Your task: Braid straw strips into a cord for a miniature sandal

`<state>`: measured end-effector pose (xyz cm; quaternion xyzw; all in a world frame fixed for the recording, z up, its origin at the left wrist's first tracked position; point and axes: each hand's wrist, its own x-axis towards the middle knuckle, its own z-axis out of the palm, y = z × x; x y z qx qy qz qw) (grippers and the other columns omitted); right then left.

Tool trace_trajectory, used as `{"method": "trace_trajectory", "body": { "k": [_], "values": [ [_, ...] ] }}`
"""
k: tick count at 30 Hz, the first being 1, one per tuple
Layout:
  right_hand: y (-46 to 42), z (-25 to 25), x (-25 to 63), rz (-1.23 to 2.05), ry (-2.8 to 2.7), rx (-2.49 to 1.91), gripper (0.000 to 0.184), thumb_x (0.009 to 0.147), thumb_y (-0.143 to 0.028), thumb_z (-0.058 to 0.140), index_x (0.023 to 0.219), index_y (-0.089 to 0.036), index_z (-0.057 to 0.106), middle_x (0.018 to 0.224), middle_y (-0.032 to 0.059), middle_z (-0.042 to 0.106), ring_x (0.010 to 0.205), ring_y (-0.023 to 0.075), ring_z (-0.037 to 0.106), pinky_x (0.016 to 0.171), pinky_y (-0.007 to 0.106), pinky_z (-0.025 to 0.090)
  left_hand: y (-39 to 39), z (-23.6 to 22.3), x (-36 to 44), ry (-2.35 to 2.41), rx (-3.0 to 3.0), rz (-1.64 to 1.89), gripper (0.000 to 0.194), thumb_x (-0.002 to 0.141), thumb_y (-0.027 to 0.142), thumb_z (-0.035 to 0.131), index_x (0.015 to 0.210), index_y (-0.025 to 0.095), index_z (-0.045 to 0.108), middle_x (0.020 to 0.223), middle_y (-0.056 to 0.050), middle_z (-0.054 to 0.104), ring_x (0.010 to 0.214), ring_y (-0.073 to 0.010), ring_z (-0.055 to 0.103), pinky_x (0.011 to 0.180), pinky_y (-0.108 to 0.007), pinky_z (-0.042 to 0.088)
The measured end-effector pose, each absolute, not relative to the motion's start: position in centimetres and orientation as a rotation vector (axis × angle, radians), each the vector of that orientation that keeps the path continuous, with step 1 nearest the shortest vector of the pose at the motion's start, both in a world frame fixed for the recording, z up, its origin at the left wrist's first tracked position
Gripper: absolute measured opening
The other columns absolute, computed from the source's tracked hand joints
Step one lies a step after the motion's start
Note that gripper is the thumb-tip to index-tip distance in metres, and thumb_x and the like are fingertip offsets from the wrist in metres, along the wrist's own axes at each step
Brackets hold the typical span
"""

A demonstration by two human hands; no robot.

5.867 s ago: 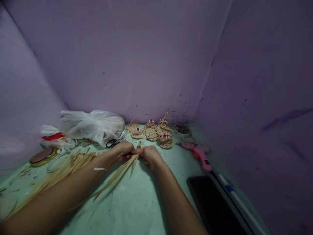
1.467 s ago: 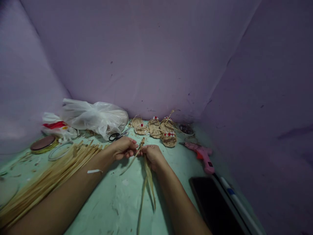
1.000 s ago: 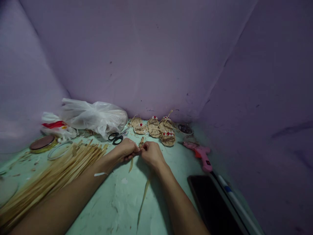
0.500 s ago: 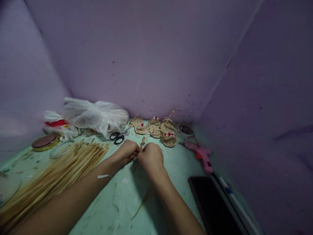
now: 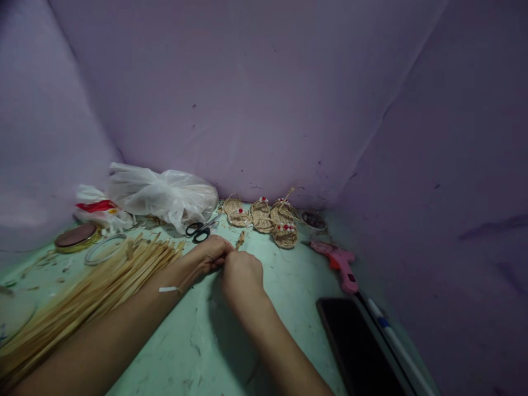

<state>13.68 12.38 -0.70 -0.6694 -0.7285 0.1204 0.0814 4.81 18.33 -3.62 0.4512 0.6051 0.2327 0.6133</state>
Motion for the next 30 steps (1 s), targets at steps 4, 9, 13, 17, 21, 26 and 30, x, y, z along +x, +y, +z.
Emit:
{"method": "trace_trajectory", "body": {
  "k": [4, 9, 13, 17, 21, 26, 30],
  "values": [
    [12.7, 1.8, 17.1, 0.52, -2.03, -1.919, 0.01, 0.061, -0.021, 0.057, 0.056, -0.017, 0.064, 0.049, 0.004, 0.056, 0.044, 0.0108, 0.043, 0.044, 0.023, 0.022, 18.5, -3.6, 4.6, 1.377, 1.064, 0.487, 0.011, 0.051, 0.013, 0.052, 0.048, 0.014, 0.041, 0.03, 0.007, 0.031, 0.027, -0.0029, 0.023, 0.033, -0.017, 0.012],
    [12.1, 5.6, 21.3, 0.286, -1.766, -1.915, 0.019, 0.068, -0.03, 0.053, 0.056, -0.018, 0.063, 0.043, 0.0006, 0.047, 0.039, 0.0084, 0.033, 0.041, 0.023, 0.019, 18.6, -3.5, 4.6, 1.392, 1.104, 0.409, 0.006, 0.054, 0.015, 0.054, 0.052, 0.012, 0.049, 0.031, 0.006, 0.032, 0.027, -0.0031, 0.023, 0.033, -0.018, 0.009],
    [11.3, 6.8, 22.1, 0.286, -1.735, -1.892, 0.022, 0.069, -0.034, 0.051, 0.06, -0.019, 0.064, 0.044, 0.0007, 0.049, 0.038, 0.008, 0.033, 0.039, 0.022, 0.019, 18.8, -3.8, 4.4, 1.393, 1.13, 0.391, 0.009, 0.056, 0.019, 0.058, 0.058, 0.012, 0.053, 0.033, 0.007, 0.031, 0.028, -0.0028, 0.022, 0.033, -0.017, 0.01],
    [11.3, 6.6, 22.2, 0.364, -1.76, -1.833, 0.027, 0.07, -0.036, 0.049, 0.063, -0.015, 0.065, 0.043, -0.0001, 0.047, 0.037, 0.0066, 0.031, 0.038, 0.021, 0.02, 18.6, -3.3, 4.4, 1.421, 1.13, 0.366, 0.012, 0.057, 0.02, 0.059, 0.056, 0.012, 0.05, 0.034, 0.007, 0.033, 0.029, -0.0026, 0.023, 0.034, -0.017, 0.011],
    [11.4, 6.6, 22.0, 0.446, -1.816, -1.769, 0.029, 0.071, -0.036, 0.047, 0.065, -0.014, 0.065, 0.048, 0.0008, 0.051, 0.04, 0.0068, 0.034, 0.04, 0.021, 0.022, 18.0, -2.2, 4.6, 1.441, 1.151, 0.344, 0.015, 0.059, 0.018, 0.056, 0.05, 0.013, 0.045, 0.032, 0.006, 0.03, 0.028, -0.0026, 0.022, 0.033, -0.017, 0.01],
    [11.9, 5.6, 20.3, 0.574, -1.878, -1.675, 0.026, 0.071, -0.029, 0.045, 0.068, -0.014, 0.066, 0.055, 0.0016, 0.055, 0.046, 0.0079, 0.041, 0.044, 0.02, 0.026, 18.0, -2.4, 4.7, 1.439, 1.158, 0.347, 0.013, 0.057, 0.02, 0.055, 0.05, 0.014, 0.045, 0.032, 0.006, 0.029, 0.028, -0.003, 0.02, 0.033, -0.019, 0.008],
    [13.0, 3.2, 18.9, 0.669, -1.924, -1.715, 0.022, 0.068, -0.025, 0.047, 0.071, -0.016, 0.067, 0.058, 0.0019, 0.058, 0.052, 0.0101, 0.047, 0.047, 0.02, 0.029, 18.4, -3.4, 4.6, 1.425, 1.17, 0.391, 0.016, 0.054, 0.024, 0.054, 0.048, 0.015, 0.042, 0.034, 0.006, 0.03, 0.028, -0.003, 0.02, 0.034, -0.019, 0.007]
  ]
}}
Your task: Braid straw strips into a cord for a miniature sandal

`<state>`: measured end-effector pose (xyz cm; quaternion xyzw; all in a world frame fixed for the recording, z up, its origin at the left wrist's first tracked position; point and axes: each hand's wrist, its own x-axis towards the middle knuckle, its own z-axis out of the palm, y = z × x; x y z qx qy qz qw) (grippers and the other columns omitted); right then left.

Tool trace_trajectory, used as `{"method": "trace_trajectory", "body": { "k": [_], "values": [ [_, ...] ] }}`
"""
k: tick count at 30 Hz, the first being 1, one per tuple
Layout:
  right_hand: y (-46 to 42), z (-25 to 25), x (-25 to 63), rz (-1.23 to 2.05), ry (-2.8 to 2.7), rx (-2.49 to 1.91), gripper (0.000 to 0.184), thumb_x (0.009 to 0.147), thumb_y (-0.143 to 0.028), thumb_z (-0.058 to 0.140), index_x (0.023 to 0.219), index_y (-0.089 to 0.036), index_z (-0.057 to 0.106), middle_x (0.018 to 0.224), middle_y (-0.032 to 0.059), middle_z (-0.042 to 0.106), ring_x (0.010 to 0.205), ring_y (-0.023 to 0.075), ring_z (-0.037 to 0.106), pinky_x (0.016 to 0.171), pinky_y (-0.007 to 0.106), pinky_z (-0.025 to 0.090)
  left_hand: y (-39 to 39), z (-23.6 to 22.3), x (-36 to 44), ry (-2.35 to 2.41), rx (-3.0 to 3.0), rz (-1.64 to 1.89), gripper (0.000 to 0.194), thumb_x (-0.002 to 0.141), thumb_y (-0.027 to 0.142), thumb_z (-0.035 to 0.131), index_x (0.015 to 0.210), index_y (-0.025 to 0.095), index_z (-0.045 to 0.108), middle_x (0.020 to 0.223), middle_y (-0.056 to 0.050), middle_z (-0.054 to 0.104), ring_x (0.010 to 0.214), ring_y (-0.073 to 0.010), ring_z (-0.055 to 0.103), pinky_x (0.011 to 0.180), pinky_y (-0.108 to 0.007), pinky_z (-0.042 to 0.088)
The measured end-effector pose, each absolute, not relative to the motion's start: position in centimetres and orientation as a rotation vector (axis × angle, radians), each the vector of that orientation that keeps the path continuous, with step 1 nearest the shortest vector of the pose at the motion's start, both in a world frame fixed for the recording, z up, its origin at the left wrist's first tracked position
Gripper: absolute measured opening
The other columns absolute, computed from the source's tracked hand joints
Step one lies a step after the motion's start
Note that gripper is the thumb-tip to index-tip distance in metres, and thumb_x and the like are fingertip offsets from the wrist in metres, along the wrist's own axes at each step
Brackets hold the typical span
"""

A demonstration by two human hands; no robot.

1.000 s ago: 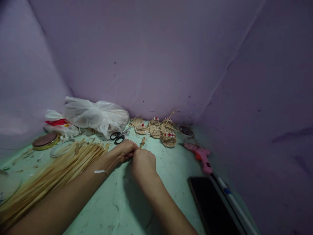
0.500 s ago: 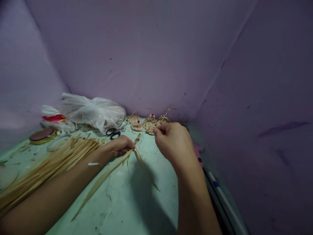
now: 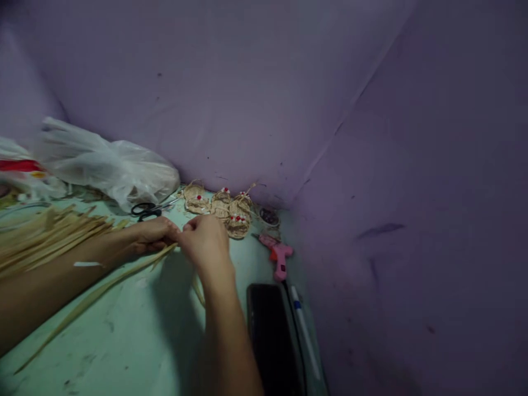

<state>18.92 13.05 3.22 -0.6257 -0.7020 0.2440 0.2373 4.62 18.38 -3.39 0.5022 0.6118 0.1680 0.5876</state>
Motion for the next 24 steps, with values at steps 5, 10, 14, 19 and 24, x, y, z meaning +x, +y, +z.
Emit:
{"method": "trace_trajectory", "body": {
  "k": [5, 10, 14, 19, 24],
  "values": [
    [14.4, 0.7, 17.7, 0.74, -1.849, -1.768, 0.021, 0.066, -0.019, 0.048, 0.076, -0.016, 0.066, 0.073, 0.006, 0.065, 0.07, 0.0147, 0.056, 0.058, 0.021, 0.036, 18.4, -3.7, 4.5, 1.357, 1.188, 0.395, 0.016, 0.05, 0.026, 0.053, 0.048, 0.016, 0.04, 0.034, 0.008, 0.027, 0.028, -0.003, 0.019, 0.034, -0.019, 0.005],
    [15.7, -2.4, 16.8, 0.875, -1.678, -1.798, 0.023, 0.063, -0.015, 0.05, 0.083, -0.014, 0.061, 0.082, 0.0088, 0.065, 0.077, 0.0173, 0.057, 0.064, 0.024, 0.038, 18.8, -3.5, 4.2, 1.238, 1.059, 0.401, 0.019, 0.05, 0.026, 0.055, 0.049, 0.017, 0.038, 0.035, 0.009, 0.024, 0.029, -0.0021, 0.015, 0.034, -0.019, 0.002],
    [16.7, -4.5, 16.1, 1.189, -1.166, -1.653, 0.02, 0.061, -0.011, 0.049, 0.079, -0.014, 0.056, 0.069, 0.0038, 0.06, 0.067, 0.0145, 0.055, 0.06, 0.022, 0.04, 19.2, -3.6, 4.0, 1.201, 0.984, 0.354, 0.024, 0.051, 0.024, 0.055, 0.046, 0.017, 0.033, 0.036, 0.008, 0.023, 0.03, -0.0015, 0.014, 0.036, -0.02, 0.0],
    [16.9, -4.3, 15.4, 1.531, -0.957, -1.482, 0.01, 0.063, -0.009, 0.041, 0.065, -0.015, 0.048, 0.048, -0.0026, 0.048, 0.042, 0.0092, 0.047, 0.047, 0.022, 0.042, 19.3, -3.7, 3.9, 1.183, 0.99, 0.365, 0.02, 0.052, 0.022, 0.053, 0.046, 0.017, 0.035, 0.036, 0.008, 0.025, 0.029, -0.0013, 0.015, 0.036, -0.02, 0.0],
    [16.0, -2.8, 15.7, 1.746, -0.94, -1.402, 0.009, 0.063, -0.009, 0.042, 0.059, -0.014, 0.047, 0.045, -0.0016, 0.047, 0.037, 0.0076, 0.043, 0.042, 0.021, 0.04, 19.1, -3.6, 4.0, 1.186, 1.054, 0.361, 0.02, 0.053, 0.021, 0.051, 0.045, 0.017, 0.033, 0.034, 0.007, 0.026, 0.03, -0.0019, 0.017, 0.035, -0.019, 0.005]
  ]
}}
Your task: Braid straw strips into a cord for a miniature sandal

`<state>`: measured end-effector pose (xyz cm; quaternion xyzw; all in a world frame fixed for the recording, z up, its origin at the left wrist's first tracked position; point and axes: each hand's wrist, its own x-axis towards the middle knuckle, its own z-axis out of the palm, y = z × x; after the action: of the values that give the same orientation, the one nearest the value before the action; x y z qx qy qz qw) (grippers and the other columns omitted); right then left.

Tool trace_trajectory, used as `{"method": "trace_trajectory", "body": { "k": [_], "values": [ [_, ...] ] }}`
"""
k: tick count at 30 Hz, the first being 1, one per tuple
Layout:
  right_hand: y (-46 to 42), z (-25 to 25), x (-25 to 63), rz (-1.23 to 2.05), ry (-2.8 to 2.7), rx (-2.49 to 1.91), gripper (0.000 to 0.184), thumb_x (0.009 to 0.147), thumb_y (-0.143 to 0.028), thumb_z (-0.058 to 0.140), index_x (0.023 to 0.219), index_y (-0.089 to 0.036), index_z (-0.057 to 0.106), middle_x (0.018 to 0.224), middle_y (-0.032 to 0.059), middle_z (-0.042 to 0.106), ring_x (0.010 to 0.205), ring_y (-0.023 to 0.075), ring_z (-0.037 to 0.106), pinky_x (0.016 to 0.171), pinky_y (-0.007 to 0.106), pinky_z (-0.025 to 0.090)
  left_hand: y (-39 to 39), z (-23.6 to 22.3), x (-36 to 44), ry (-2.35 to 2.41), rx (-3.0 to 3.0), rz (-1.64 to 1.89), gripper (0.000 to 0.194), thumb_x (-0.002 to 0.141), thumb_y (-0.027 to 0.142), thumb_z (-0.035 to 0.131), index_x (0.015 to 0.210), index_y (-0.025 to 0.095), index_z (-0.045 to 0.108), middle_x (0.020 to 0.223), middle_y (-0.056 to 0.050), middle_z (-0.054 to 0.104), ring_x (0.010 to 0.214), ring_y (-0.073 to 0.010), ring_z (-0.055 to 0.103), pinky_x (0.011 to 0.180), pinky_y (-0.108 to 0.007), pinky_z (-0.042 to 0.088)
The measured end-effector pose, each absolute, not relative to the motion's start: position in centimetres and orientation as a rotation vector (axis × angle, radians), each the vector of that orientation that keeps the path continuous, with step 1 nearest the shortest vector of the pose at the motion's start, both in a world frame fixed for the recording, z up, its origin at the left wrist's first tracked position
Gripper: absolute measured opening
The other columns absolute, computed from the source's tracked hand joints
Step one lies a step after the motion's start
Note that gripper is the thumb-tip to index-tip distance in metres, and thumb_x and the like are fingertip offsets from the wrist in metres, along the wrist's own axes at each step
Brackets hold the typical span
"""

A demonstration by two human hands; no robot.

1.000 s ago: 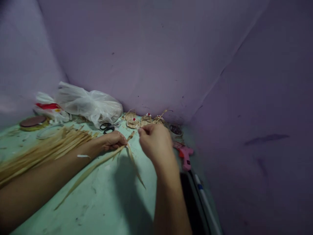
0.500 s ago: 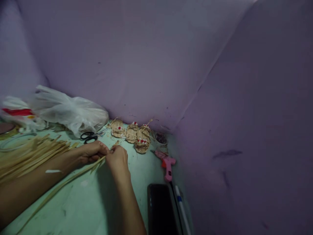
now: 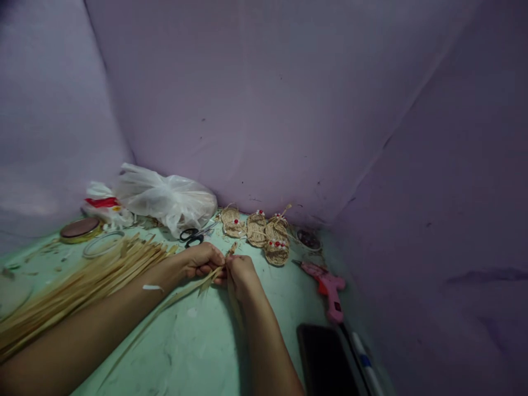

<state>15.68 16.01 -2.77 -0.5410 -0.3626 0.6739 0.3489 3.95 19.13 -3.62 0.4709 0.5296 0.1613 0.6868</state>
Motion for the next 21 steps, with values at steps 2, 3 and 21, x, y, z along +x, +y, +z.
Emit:
{"method": "trace_trajectory", "body": {
  "k": [2, 3, 21],
  "values": [
    [15.8, -2.7, 15.8, 1.75, -1.002, -1.432, 0.011, 0.062, -0.009, 0.042, 0.054, -0.014, 0.047, 0.041, -0.0028, 0.043, 0.034, 0.0057, 0.037, 0.036, 0.017, 0.032, 19.1, -3.6, 3.9, 1.24, 1.095, 0.352, 0.016, 0.053, 0.021, 0.051, 0.047, 0.016, 0.037, 0.034, 0.007, 0.027, 0.03, -0.0023, 0.019, 0.034, -0.019, 0.007],
    [15.8, -2.9, 15.9, 1.724, -1.037, -1.459, 0.013, 0.062, -0.009, 0.042, 0.051, -0.014, 0.046, 0.038, -0.0039, 0.04, 0.032, 0.0046, 0.033, 0.033, 0.016, 0.026, 19.2, -3.6, 3.9, 1.264, 1.11, 0.338, 0.013, 0.053, 0.021, 0.051, 0.048, 0.015, 0.04, 0.034, 0.007, 0.028, 0.03, -0.0025, 0.019, 0.034, -0.019, 0.007],
    [16.1, -5.2, 15.5, 1.328, -1.134, -1.578, 0.011, 0.053, -0.014, 0.045, 0.045, -0.013, 0.052, 0.034, -0.0044, 0.041, 0.032, 0.005, 0.03, 0.036, 0.019, 0.02, 17.1, -0.4, 4.8, 1.77, 1.901, 0.233, 0.007, 0.051, 0.022, 0.057, 0.053, 0.015, 0.057, 0.05, -0.005, 0.054, 0.059, -0.0189, 0.055, 0.052, -0.024, 0.035]
  ]
}}
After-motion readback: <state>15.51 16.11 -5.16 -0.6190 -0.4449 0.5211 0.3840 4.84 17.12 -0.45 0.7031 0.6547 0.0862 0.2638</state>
